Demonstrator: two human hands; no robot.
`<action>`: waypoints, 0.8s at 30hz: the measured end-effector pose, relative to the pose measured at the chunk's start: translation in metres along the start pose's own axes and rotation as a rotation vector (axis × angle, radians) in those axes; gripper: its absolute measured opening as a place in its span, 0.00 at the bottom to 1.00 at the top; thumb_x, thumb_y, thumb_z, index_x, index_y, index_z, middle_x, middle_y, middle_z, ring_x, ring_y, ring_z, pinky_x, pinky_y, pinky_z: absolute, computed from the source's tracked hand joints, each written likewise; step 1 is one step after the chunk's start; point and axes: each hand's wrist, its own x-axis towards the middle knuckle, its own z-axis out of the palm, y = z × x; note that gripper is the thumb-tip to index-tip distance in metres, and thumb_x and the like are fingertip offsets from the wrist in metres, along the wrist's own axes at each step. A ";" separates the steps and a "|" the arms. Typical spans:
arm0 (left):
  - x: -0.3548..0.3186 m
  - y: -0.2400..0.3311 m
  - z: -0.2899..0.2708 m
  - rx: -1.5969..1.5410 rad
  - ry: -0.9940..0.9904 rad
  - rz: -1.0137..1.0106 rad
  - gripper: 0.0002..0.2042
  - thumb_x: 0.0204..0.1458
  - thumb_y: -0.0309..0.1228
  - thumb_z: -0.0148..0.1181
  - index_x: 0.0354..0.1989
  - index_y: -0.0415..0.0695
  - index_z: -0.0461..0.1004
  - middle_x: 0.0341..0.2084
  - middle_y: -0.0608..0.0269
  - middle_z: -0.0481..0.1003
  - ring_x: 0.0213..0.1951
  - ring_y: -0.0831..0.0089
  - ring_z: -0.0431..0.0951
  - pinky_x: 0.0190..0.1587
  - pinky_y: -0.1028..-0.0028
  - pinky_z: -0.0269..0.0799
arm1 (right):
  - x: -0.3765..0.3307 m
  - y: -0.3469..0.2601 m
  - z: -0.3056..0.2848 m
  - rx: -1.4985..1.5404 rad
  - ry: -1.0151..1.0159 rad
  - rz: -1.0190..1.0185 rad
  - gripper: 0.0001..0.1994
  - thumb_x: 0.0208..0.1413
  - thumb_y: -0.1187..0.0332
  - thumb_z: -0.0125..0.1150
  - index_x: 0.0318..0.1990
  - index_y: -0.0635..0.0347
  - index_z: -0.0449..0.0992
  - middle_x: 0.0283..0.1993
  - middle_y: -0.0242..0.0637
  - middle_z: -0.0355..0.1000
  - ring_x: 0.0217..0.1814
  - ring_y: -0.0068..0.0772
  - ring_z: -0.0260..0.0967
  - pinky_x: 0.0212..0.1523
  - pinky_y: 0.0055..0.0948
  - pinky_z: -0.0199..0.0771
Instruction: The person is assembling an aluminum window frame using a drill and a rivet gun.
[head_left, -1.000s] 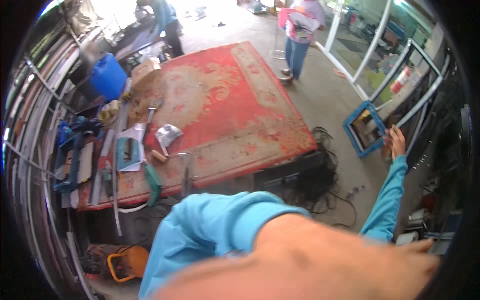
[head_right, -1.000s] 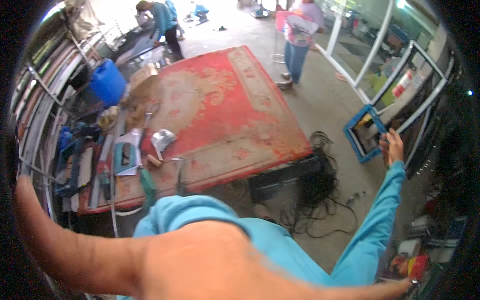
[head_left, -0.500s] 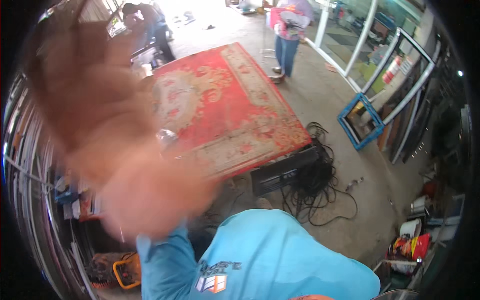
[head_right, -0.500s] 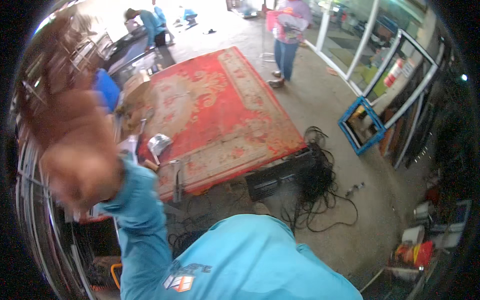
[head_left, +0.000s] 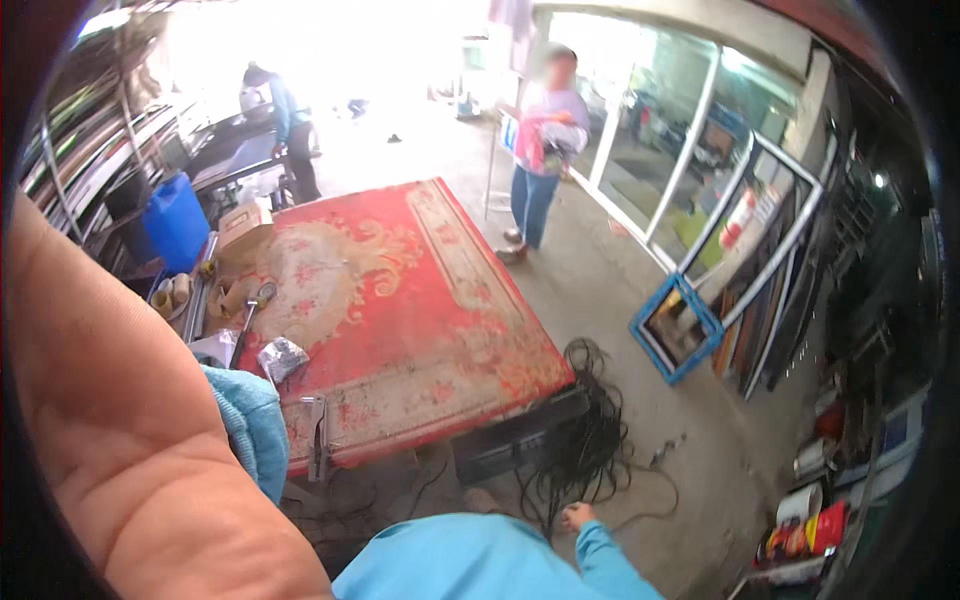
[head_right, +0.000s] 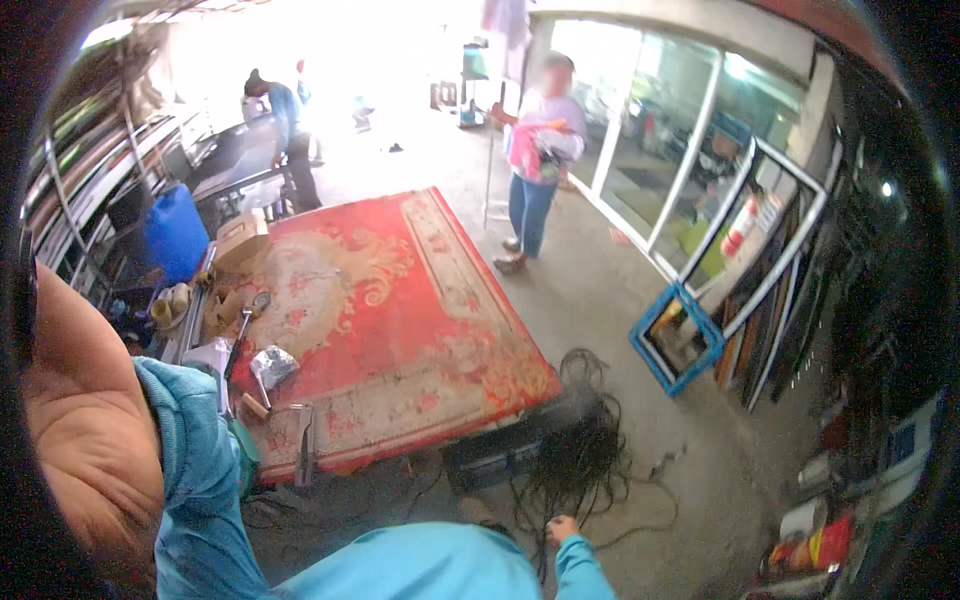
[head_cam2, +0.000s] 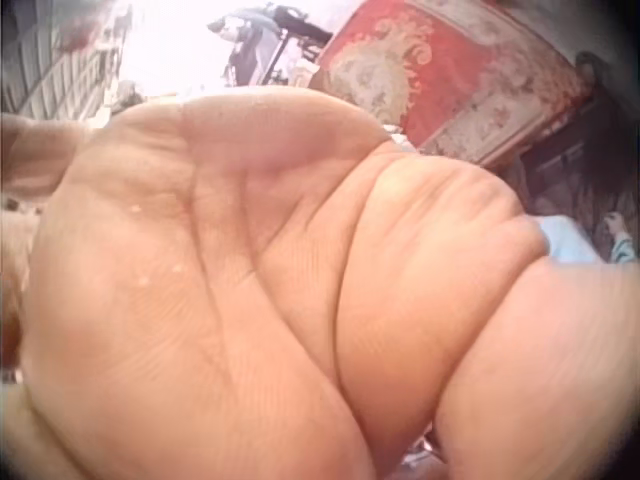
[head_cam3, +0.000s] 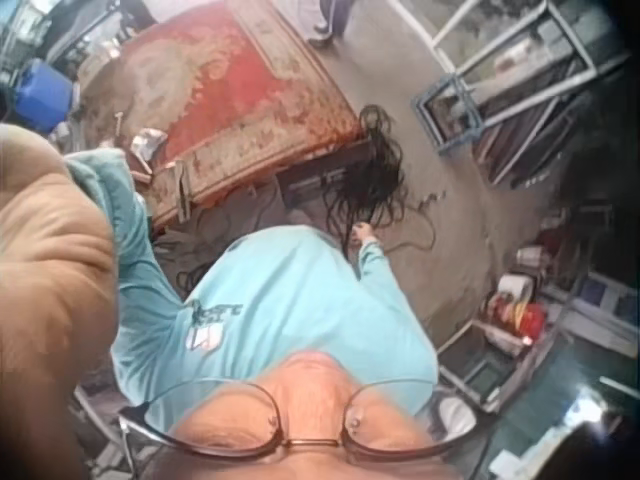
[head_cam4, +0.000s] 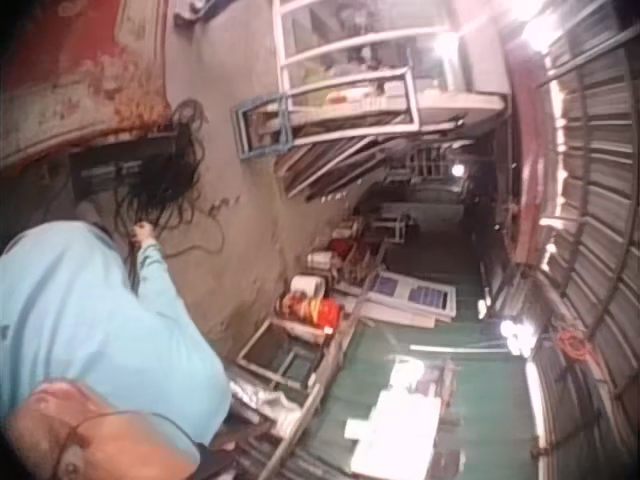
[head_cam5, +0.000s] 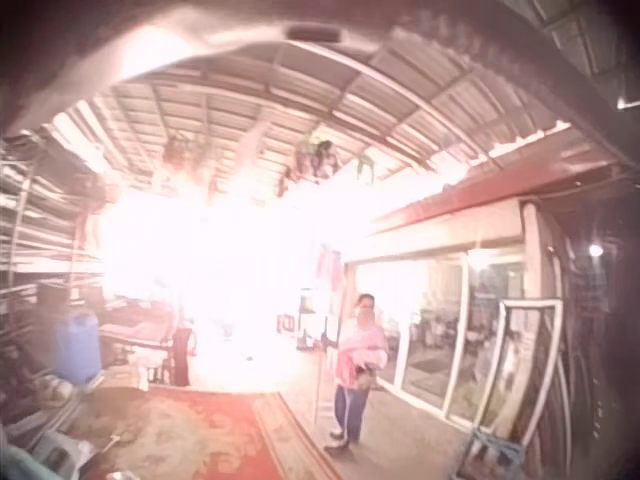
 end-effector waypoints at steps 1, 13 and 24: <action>0.001 -0.001 0.001 0.009 -0.001 0.014 0.26 0.63 0.50 0.38 0.59 0.44 0.66 0.50 0.59 0.74 0.49 0.66 0.70 0.52 0.69 0.65 | 0.005 -0.011 0.007 -0.033 -0.006 -0.051 0.15 0.53 0.68 0.59 0.47 0.65 0.75 0.36 0.43 0.78 0.32 0.34 0.76 0.27 0.34 0.78; -0.001 0.009 0.004 0.078 0.035 0.001 0.24 0.63 0.49 0.39 0.59 0.45 0.66 0.50 0.61 0.74 0.49 0.69 0.71 0.51 0.72 0.65 | 0.040 0.018 0.055 -0.717 -0.289 -0.154 0.24 0.53 0.55 0.61 0.51 0.66 0.75 0.44 0.42 0.78 0.45 0.41 0.75 0.45 0.37 0.74; 0.022 0.015 0.002 0.087 0.074 0.017 0.23 0.63 0.47 0.39 0.59 0.45 0.66 0.50 0.63 0.73 0.48 0.72 0.71 0.50 0.75 0.65 | 0.020 0.021 0.033 -0.456 -0.217 0.044 0.18 0.55 0.65 0.61 0.51 0.64 0.74 0.34 0.40 0.76 0.29 0.34 0.72 0.29 0.37 0.73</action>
